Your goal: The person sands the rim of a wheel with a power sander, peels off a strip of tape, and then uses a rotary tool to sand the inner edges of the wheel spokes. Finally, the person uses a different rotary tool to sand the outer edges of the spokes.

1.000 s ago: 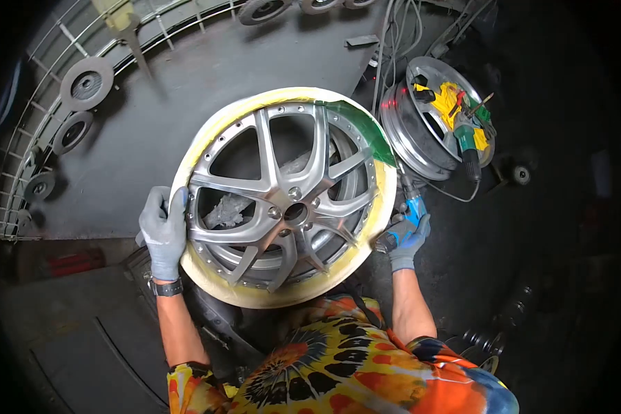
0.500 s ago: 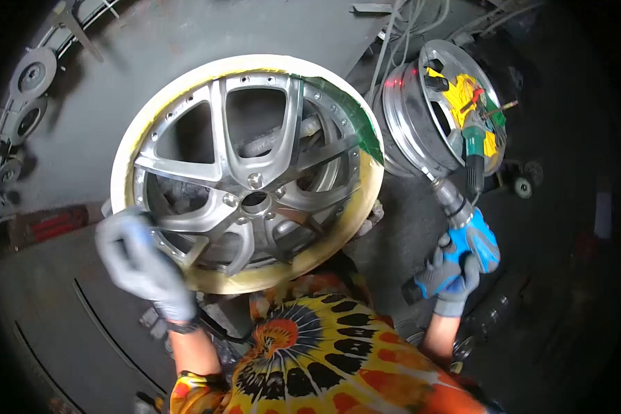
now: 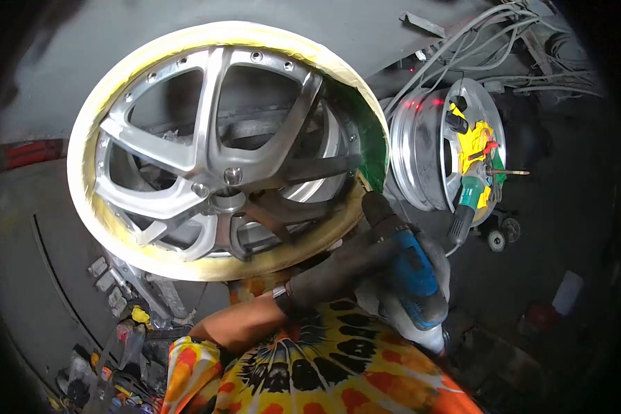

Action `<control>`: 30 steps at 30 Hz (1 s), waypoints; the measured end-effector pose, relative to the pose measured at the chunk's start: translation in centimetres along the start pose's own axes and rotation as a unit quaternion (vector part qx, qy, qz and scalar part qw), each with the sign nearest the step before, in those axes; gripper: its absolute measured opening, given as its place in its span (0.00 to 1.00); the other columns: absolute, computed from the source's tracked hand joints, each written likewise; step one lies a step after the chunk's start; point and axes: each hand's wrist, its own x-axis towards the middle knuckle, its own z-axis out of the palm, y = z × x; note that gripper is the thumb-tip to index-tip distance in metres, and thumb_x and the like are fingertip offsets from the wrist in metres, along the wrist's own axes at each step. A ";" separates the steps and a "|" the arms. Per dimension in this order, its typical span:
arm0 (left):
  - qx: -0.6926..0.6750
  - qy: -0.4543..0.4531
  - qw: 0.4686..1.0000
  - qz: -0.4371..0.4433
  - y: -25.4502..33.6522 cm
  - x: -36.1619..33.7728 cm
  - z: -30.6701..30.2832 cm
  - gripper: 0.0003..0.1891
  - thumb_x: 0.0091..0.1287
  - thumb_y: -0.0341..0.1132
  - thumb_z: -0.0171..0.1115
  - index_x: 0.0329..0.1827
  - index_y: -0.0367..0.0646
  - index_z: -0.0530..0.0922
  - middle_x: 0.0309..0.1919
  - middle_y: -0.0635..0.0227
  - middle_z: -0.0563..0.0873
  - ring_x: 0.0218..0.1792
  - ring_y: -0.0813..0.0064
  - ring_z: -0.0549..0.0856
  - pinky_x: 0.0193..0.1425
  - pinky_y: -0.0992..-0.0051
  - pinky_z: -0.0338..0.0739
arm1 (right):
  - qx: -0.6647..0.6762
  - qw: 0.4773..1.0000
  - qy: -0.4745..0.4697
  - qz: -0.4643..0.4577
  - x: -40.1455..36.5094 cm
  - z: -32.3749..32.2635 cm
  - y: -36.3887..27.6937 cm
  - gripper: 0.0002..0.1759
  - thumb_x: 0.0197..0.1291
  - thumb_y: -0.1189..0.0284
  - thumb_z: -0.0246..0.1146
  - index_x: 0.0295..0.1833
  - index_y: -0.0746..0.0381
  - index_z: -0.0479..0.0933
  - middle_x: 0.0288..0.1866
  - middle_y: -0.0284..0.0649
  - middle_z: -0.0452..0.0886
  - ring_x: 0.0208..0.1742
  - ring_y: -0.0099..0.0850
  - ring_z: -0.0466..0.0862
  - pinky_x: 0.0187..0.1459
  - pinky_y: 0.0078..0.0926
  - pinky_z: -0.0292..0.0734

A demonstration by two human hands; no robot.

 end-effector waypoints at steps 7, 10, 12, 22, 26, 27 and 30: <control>-0.566 -0.105 0.803 -0.156 0.4 2.9 -1.4 0.24 0.84 0.49 0.62 0.74 0.44 0.77 0.66 0.65 0.84 0.68 0.72 0.81 0.76 0.64 0.73 | -0.178 0.983 0.045 -0.008 2.1 1.9 -3.3 0.35 0.55 0.78 0.76 0.70 0.72 0.77 0.76 0.58 0.73 0.68 0.51 0.81 0.72 0.45 0.74; -0.561 -0.096 0.806 -0.164 0.2 3.0 -2.4 0.24 0.84 0.48 0.61 0.74 0.43 0.77 0.65 0.66 0.85 0.67 0.72 0.82 0.76 0.65 0.73 | -0.089 0.984 0.119 0.099 2.1 3.7 -3.6 0.33 0.53 0.79 0.76 0.67 0.72 0.79 0.76 0.59 0.72 0.67 0.51 0.82 0.71 0.46 0.73; -0.559 -0.086 0.805 -0.177 0.2 3.1 -3.0 0.23 0.84 0.47 0.60 0.73 0.43 0.78 0.65 0.65 0.85 0.67 0.72 0.82 0.76 0.64 0.73 | -0.066 0.978 0.147 0.131 2.9 4.4 -3.9 0.32 0.53 0.79 0.75 0.67 0.72 0.80 0.76 0.59 0.72 0.67 0.51 0.82 0.71 0.46 0.73; -0.601 -0.082 0.764 -0.221 -0.5 3.1 -3.6 0.21 0.86 0.45 0.58 0.73 0.43 0.77 0.62 0.68 0.86 0.65 0.75 0.83 0.72 0.66 0.77 | -0.268 0.945 0.138 0.128 5.7 6.0 -5.7 0.18 0.49 0.85 0.73 0.49 0.71 0.88 0.54 0.54 0.88 0.58 0.53 0.84 0.65 0.46 0.77; -0.615 -0.088 0.760 -0.190 -0.8 3.3 -3.8 0.21 0.86 0.44 0.58 0.73 0.43 0.77 0.63 0.68 0.86 0.65 0.76 0.83 0.73 0.65 0.77 | -0.298 0.943 0.109 0.099 6.0 5.6 -5.4 0.17 0.45 0.85 0.75 0.45 0.71 0.89 0.47 0.53 0.90 0.54 0.53 0.87 0.64 0.50 0.77; -0.617 -0.087 0.758 -0.192 -0.9 3.3 -3.8 0.21 0.86 0.44 0.58 0.73 0.43 0.77 0.63 0.68 0.86 0.65 0.76 0.83 0.73 0.65 0.77 | -0.298 0.943 0.108 0.103 5.8 5.2 -5.0 0.17 0.45 0.85 0.75 0.45 0.71 0.89 0.47 0.53 0.90 0.54 0.53 0.87 0.64 0.50 0.77; -0.617 -0.077 0.758 -0.196 -0.8 3.4 -3.9 0.22 0.85 0.44 0.59 0.74 0.42 0.76 0.64 0.67 0.86 0.64 0.75 0.83 0.73 0.64 0.77 | -0.363 0.930 0.034 0.042 5.5 4.4 -4.3 0.16 0.42 0.84 0.76 0.42 0.70 0.90 0.41 0.50 0.91 0.46 0.52 0.89 0.58 0.57 0.80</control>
